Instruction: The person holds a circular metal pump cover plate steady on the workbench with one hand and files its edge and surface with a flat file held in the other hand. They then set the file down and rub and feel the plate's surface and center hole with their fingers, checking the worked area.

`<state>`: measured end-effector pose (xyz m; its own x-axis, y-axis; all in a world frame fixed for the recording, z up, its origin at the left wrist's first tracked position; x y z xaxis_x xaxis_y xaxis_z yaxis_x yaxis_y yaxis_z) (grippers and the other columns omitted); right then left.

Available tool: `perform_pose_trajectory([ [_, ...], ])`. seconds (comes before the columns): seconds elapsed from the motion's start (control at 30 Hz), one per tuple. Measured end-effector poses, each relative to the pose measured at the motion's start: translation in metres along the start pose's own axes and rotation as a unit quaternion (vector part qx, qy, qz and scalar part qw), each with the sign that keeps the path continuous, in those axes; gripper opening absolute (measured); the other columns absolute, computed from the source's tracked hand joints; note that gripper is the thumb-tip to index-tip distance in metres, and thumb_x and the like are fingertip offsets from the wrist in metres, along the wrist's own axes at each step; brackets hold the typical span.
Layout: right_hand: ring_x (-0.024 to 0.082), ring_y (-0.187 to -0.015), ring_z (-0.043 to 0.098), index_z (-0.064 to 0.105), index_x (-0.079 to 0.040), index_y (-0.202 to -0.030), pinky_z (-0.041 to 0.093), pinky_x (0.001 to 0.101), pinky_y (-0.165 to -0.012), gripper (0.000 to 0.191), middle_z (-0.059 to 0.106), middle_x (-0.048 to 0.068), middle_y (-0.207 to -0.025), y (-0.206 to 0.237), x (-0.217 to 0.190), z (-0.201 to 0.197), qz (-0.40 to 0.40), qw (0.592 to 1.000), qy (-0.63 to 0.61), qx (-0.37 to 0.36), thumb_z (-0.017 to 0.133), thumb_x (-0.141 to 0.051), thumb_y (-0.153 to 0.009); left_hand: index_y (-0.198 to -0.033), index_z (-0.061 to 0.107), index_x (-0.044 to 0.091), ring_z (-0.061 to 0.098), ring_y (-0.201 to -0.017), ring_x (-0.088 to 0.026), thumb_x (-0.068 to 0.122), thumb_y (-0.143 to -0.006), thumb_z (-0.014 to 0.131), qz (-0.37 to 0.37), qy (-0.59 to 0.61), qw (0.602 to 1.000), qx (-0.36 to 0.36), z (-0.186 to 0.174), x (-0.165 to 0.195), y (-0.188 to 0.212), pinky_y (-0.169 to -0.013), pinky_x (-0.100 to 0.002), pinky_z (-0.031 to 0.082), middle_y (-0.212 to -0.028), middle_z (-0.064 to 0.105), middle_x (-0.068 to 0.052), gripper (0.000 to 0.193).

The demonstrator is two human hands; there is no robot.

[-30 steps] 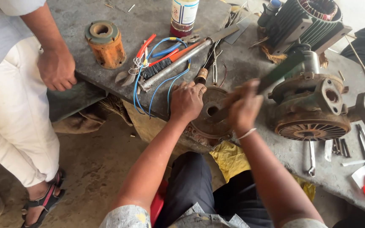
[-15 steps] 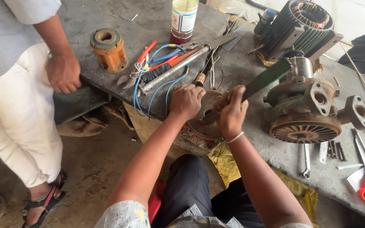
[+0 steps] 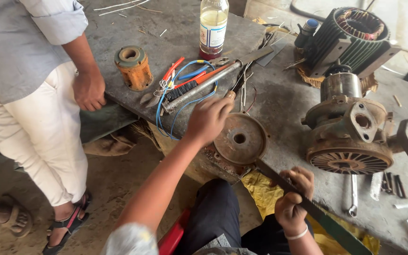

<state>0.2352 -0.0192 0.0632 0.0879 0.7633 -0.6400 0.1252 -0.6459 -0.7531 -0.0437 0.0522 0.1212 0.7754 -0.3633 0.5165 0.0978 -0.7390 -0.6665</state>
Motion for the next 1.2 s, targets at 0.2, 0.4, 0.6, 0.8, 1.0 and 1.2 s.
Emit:
perform_pose_trajectory([
  [0.2, 0.029, -0.118, 0.065, 0.048, -0.010, -0.123, 0.050, 0.0452, -0.110, 0.025, 0.060, 0.013, -0.122, 0.016, -0.019, 0.047, -0.065, 0.997, -0.015, -0.036, 0.065, -0.023, -0.110, -0.157, 0.050, 0.018, 0.047, -0.069, -0.009, 0.039, -0.108, 0.050, -0.274, 0.395, 0.849, -0.220, 0.033, 0.038, 0.171, -0.062, -0.029, 0.043, -0.078, 0.051, 0.000, 0.054],
  [0.4, 0.041, -0.134, 0.058, 0.060, -0.006, -0.124, 0.045, 0.0502, -0.112, 0.046, 0.065, 0.017, -0.136, 0.015, -0.051, 0.115, -0.105, 0.962, 0.084, -0.238, 0.075, -0.003, -0.080, -0.135, 0.043, -0.002, 0.053, -0.097, -0.004, 0.036, -0.112, 0.043, -0.256, 0.502, 0.826, 0.022, 0.019, 0.024, 0.184, -0.085, -0.022, 0.047, -0.104, 0.057, 0.001, 0.044],
  [0.6, 0.043, -0.145, 0.044, 0.045, -0.008, -0.141, 0.035, 0.0533, -0.119, 0.079, 0.049, 0.022, -0.150, -0.032, -0.025, 0.074, -0.005, 0.965, 0.143, -0.218, 0.082, -0.035, -0.077, -0.155, 0.043, 0.009, 0.066, -0.111, -0.035, 0.029, -0.118, 0.039, -0.002, 0.005, 1.000, -0.015, -0.065, 0.047, 0.108, -0.090, -0.040, 0.055, -0.126, 0.062, -0.022, 0.042],
  [0.8, 0.052, -0.143, 0.029, 0.025, -0.005, -0.157, 0.029, 0.0594, -0.113, 0.134, 0.028, 0.030, -0.158, -0.054, 0.047, 0.076, 0.096, 0.919, 0.246, -0.293, 0.085, -0.069, -0.055, -0.146, 0.050, 0.041, 0.071, -0.082, -0.037, 0.045, -0.102, 0.050, -0.052, -0.241, 0.890, -0.384, -0.036, 0.012, 0.065, -0.073, -0.051, 0.058, -0.098, 0.061, -0.015, 0.045],
  [1.0, 0.048, -0.139, 0.039, 0.027, -0.003, -0.157, 0.035, 0.0558, -0.114, 0.130, 0.039, 0.026, -0.153, -0.047, 0.043, 0.077, 0.081, 0.935, 0.223, -0.262, 0.081, -0.072, -0.061, -0.146, 0.050, 0.036, 0.070, -0.085, -0.037, 0.032, -0.102, 0.051, 0.007, -0.312, 0.807, -0.501, -0.017, -0.010, 0.061, -0.072, -0.051, 0.058, -0.098, 0.062, -0.016, 0.043],
  [1.2, 0.048, -0.135, 0.042, 0.029, 0.000, -0.155, 0.038, 0.0557, -0.110, 0.130, 0.042, 0.027, -0.146, -0.048, 0.037, 0.077, 0.076, 0.939, 0.233, -0.240, 0.081, -0.072, -0.061, -0.149, 0.049, 0.026, 0.072, -0.082, -0.034, 0.004, -0.093, 0.048, 0.071, -0.328, 0.839, -0.428, 0.005, 0.004, 0.055, -0.068, -0.046, 0.060, -0.101, 0.063, -0.018, 0.060],
])
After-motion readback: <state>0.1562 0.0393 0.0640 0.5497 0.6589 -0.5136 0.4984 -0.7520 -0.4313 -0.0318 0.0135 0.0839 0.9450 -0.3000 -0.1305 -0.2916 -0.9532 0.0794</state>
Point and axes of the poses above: each hand's wrist, its own y-axis away from the middle knuckle, its own z-axis out of the palm, x = y × z, the point moved 9 cm from there along -y, towards the middle knuckle
